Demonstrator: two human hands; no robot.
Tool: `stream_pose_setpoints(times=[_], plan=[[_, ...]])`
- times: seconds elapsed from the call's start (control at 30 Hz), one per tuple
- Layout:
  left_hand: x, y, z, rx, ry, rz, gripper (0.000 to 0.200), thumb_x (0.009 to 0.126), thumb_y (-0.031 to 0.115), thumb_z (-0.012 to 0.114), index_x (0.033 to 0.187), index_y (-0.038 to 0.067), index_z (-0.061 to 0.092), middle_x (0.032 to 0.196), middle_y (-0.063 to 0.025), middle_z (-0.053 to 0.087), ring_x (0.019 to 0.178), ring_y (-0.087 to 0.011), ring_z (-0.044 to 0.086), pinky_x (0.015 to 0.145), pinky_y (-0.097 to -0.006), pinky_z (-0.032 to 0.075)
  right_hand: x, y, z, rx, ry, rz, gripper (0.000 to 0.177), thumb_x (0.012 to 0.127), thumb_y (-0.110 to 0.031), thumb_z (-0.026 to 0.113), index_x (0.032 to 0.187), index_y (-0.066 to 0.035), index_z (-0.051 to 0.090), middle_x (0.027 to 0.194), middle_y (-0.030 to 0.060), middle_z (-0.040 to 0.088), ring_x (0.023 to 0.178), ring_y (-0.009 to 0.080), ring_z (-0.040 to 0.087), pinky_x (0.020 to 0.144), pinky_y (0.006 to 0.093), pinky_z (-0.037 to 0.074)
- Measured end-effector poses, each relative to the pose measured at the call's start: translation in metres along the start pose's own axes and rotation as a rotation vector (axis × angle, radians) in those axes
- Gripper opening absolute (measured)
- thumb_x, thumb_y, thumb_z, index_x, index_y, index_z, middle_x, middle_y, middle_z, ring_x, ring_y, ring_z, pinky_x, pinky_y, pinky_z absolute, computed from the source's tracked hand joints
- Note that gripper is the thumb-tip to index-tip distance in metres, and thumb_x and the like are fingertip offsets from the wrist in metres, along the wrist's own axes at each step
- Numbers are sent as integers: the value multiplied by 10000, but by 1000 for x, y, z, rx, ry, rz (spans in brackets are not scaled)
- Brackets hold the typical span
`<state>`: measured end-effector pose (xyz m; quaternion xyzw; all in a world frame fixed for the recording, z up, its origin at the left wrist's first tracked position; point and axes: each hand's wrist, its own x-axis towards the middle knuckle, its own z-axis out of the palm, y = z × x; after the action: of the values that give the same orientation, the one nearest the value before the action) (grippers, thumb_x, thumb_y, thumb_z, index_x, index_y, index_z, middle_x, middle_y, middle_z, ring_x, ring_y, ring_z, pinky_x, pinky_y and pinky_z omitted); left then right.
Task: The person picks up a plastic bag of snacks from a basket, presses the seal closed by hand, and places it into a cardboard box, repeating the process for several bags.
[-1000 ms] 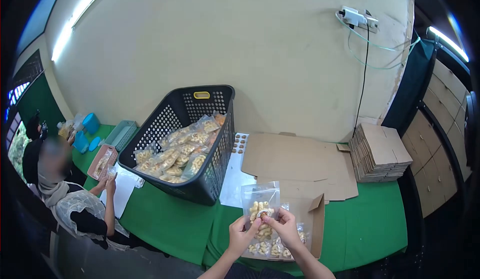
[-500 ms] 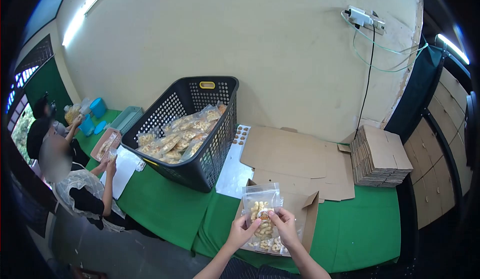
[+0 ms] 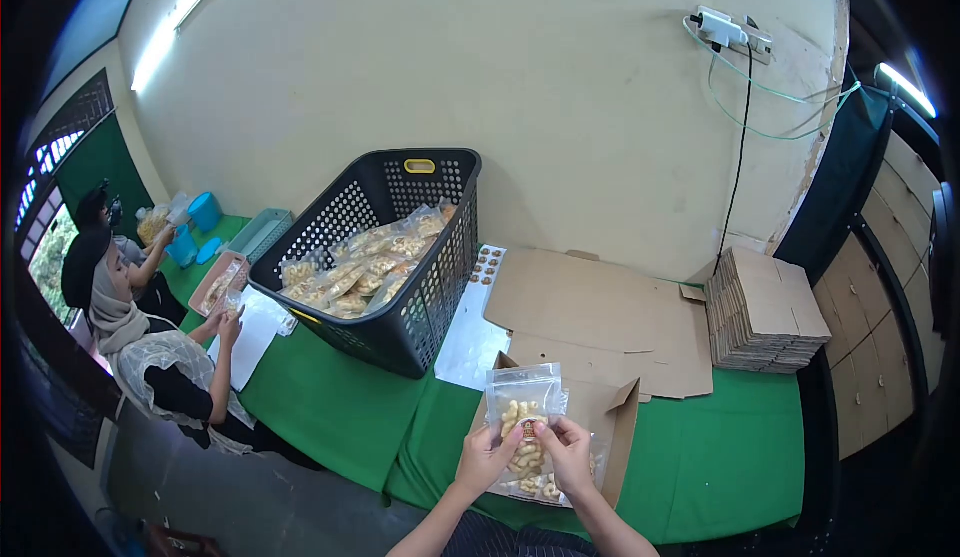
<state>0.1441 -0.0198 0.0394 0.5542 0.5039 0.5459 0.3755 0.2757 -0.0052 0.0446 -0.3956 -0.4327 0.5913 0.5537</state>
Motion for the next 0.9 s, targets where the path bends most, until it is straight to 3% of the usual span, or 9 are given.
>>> stream_pose_setpoints(times=[0.2, 0.3, 0.4, 0.7, 0.9], plan=[[-3, -25, 0, 32, -115, -60, 231, 841, 208, 562, 875, -17, 603, 638, -42, 595, 528, -53, 502, 462, -222, 389, 1, -4, -9, 36, 4, 95, 122, 811, -125, 604, 824, -5, 588, 691, -22, 559, 608, 15, 460, 539, 169, 353], [-1, -18, 10, -146, -43, -133, 244, 844, 206, 557, 900, -25, 611, 631, -32, 600, 546, -42, 507, 480, -221, 406, 7, 6, -26, -16, -74, 86, 143, 816, -134, 591, 860, 2, 590, 760, 7, 591, 682, 48, 518, 629, 186, 405], [7, -7, 15, 41, -79, -92, 261, 844, 209, 563, 932, -33, 608, 662, -26, 609, 587, -40, 520, 508, -220, 423, 7, 11, -27, -188, -36, 42, 137, 815, -137, 597, 837, -2, 590, 746, 6, 590, 661, 42, 511, 606, 184, 404], [12, -20, 26, -111, -133, -80, 272, 840, 231, 575, 864, -37, 612, 643, -25, 597, 599, -48, 516, 522, -218, 422, 4, 9, -22, -112, 157, -17, 183, 826, -167, 595, 738, -7, 580, 681, -18, 563, 609, 22, 467, 550, 181, 376], [13, -29, 20, -61, -176, -193, 288, 838, 263, 578, 860, -22, 615, 676, -20, 598, 607, -50, 515, 529, -222, 420, 9, 18, -26, -135, 135, 21, 218, 864, -204, 541, 801, 1, 582, 723, 2, 576, 629, 30, 476, 558, 181, 375]])
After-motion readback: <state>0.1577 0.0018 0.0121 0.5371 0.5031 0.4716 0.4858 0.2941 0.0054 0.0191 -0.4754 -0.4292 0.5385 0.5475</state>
